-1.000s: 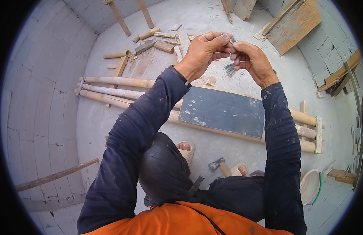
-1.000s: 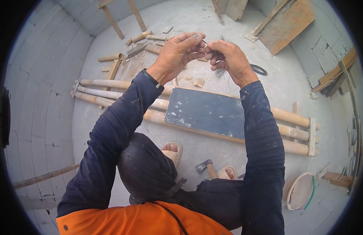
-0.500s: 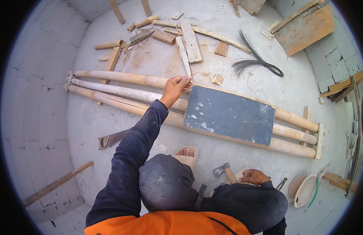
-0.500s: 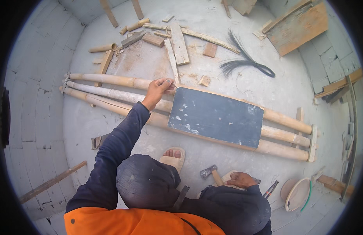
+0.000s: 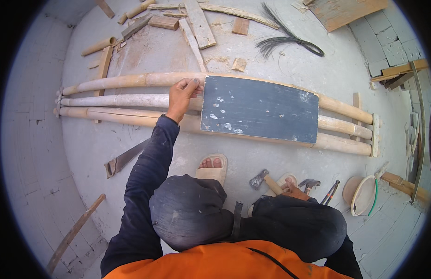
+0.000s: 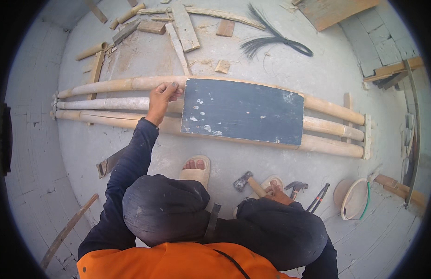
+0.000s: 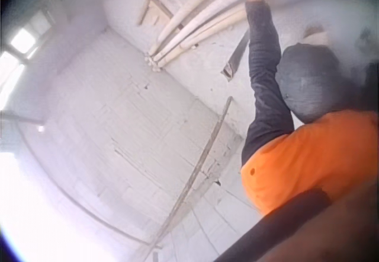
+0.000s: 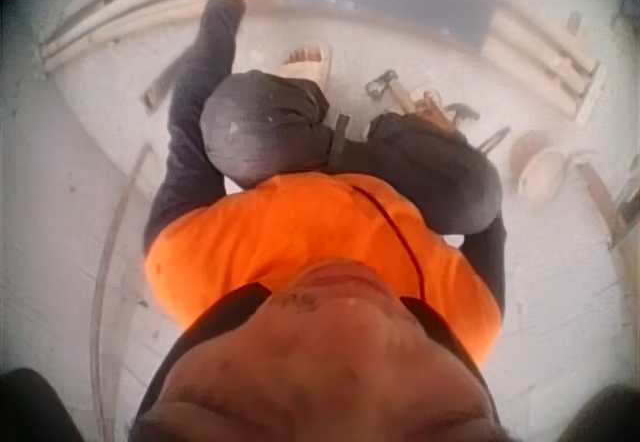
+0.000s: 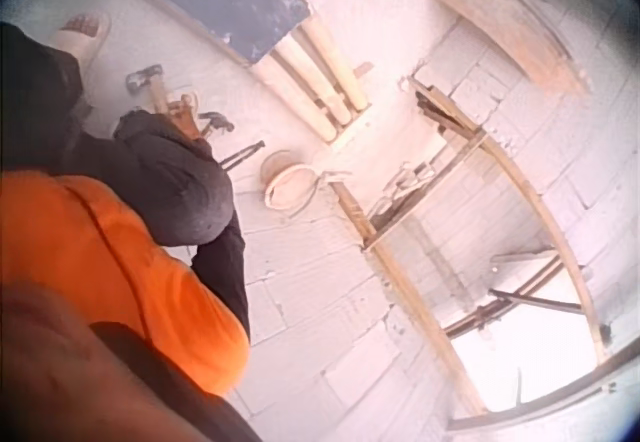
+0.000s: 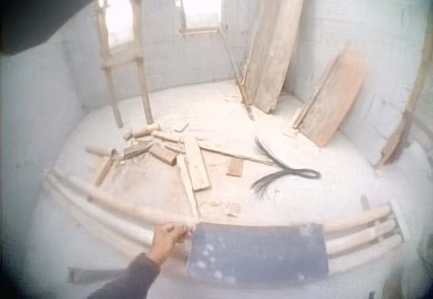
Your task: The person constructs a small bamboo and wood assembly by placing a black board onto bamboo poles, securing it with wire and nails using a hammer and pliers.
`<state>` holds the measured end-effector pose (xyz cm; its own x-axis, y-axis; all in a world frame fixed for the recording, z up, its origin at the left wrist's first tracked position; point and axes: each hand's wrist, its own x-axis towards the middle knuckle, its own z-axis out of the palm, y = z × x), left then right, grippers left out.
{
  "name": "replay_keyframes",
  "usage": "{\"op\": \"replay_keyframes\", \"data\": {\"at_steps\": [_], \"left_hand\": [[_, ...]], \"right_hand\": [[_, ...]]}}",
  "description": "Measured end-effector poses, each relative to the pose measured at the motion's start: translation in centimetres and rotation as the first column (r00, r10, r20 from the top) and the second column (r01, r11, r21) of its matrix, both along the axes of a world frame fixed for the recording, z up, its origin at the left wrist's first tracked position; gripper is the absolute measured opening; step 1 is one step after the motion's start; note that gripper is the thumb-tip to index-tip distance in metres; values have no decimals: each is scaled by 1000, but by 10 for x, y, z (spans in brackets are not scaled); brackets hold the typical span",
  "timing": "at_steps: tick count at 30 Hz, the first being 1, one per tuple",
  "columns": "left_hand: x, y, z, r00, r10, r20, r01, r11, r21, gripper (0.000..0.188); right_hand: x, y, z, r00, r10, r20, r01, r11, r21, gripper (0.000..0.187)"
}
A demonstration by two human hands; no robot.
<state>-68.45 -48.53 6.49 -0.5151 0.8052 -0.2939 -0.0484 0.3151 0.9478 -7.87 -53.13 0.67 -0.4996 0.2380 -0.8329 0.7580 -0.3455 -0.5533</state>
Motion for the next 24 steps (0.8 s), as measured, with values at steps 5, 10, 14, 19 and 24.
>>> {"op": "replay_keyframes", "data": {"at_steps": [5, 10, 14, 19, 24], "left_hand": [[23, -13, 1, 1000, 11, -15, -11, 1000, -1, 30], [44, -33, -1, 995, -76, -64, 77, 997, 12, 31], [52, -41, 10, 986, -137, -93, 133, 990, -47, 33], [92, 4, 51, 884, -443, -146, 443, 896, -36, 34], [166, 67, 88, 260, -832, -490, 929, 354, -108, 39]], "right_hand": [[2, 5, 43, 973, 44, 227, -87, 980, 181, 74], [-11, 28, 119, 988, -44, 147, 3, 963, 269, 66], [-3, 52, 151, 951, -292, -102, 309, 904, 295, 52], [4, 65, 157, 767, -639, -52, 605, 695, 389, 35], [2, 46, 155, 625, -741, -245, 737, 457, 498, 43]]}}
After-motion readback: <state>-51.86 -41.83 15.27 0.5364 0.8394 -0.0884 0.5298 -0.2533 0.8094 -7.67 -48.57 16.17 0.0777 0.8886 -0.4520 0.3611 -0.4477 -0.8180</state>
